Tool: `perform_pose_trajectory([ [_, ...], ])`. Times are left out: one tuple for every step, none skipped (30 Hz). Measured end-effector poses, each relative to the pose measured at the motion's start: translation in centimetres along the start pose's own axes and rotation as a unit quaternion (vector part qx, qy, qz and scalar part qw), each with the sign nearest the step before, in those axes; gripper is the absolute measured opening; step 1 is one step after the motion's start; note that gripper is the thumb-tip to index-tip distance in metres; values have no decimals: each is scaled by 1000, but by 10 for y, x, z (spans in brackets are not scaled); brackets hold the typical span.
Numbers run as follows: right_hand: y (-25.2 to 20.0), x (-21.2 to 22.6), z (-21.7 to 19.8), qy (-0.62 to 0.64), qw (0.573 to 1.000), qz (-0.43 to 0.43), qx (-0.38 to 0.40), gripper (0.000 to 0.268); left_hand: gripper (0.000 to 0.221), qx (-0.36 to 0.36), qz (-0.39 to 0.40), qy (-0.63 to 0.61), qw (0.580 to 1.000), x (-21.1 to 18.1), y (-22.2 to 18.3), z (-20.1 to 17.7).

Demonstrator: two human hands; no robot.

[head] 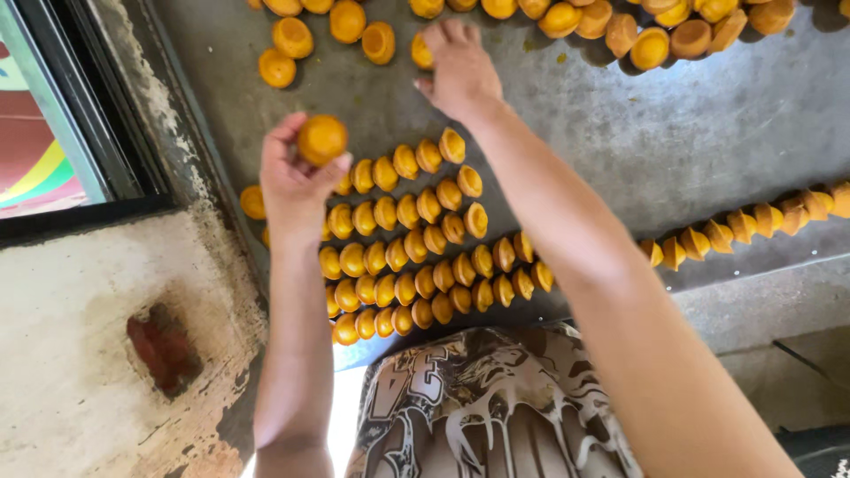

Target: The person organizes yellow baked goods into straight lines on a large metal surface by hand.

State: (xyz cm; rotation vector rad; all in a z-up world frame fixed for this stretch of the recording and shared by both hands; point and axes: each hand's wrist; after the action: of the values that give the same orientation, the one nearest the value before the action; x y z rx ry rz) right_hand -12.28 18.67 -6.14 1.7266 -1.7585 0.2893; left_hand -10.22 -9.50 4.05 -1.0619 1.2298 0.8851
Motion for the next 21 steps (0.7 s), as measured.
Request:
perform_pose_trajectory([
  [2,1,8,0,999,30,17,57,71,6,-23,12,1000,0,-4,13],
  [-1,0,13,1,997,63,35,50,71,10,-23,13,1000,1,-10,25],
  [-4,-5,13,0,997,66,32,50,72,41,-14,42,998,4,-16,38],
  [-13,-13,9,34,995,89,3,47,72,72,-9,70,995,6,-22,51],
  [-23,-21,4,67,991,110,-27,44,72,77,-13,69,995,8,-25,62],
  [-41,-33,-8,66,990,113,-53,43,73,109,-37,80,990,12,-29,74],
  [-66,-46,-25,64,988,114,-78,41,75,142,-61,90,984,17,-33,87],
  [-93,-61,-46,46,990,100,-84,43,75,150,-64,85,983,21,-35,103],
  [-123,-74,-70,27,992,85,-89,44,70,174,-66,150,971,26,-38,120],
  [-152,-85,-92,25,989,119,-82,42,66,200,-68,213,954,32,-42,137],
  [-179,-94,-112,23,985,152,-76,41,66,208,-70,208,953,39,-47,156],
  [-204,-102,-130,13,978,199,-58,39,64,245,-19,221,944,46,-49,176],
  [-226,-107,-145,4,968,246,-41,38,63,281,32,233,931,54,-52,196],
  [-246,-111,-156,-2,966,254,-43,38,63,289,32,228,929,61,-54,215],
  [-263,-112,-166,-19,967,253,-23,38,57,320,44,267,908,69,-57,234],
  [-275,-112,-174,-36,968,250,-3,38,51,348,59,306,884,76,-60,250],
  [-285,-109,-181,-41,966,255,-7,38,51,354,62,303,883,84,-64,265],
  [-293,-105,-186,-25,966,257,12,40,48,375,32,337,863,92,-69,276],
  [-298,-101,-190,-9,965,259,31,43,44,396,3,372,840,100,-74,284],
  [-302,-95,-191,-10,964,263,28,43,44,399,4,371,838,108,-80,287],
  [-305,-90,-191,-14,963,262,54,38,49,398,12,383,833,115,-85,290],
])
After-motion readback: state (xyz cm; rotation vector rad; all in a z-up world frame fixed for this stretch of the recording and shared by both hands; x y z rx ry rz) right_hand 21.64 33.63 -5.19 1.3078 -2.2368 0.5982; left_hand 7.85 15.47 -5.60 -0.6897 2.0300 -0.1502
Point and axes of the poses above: each hand's wrist, its own y-axis towards the middle knuckle, its own z-axis out of the palm, x = y × z, and after that the axes turned 2 degrees about -z, right-handed
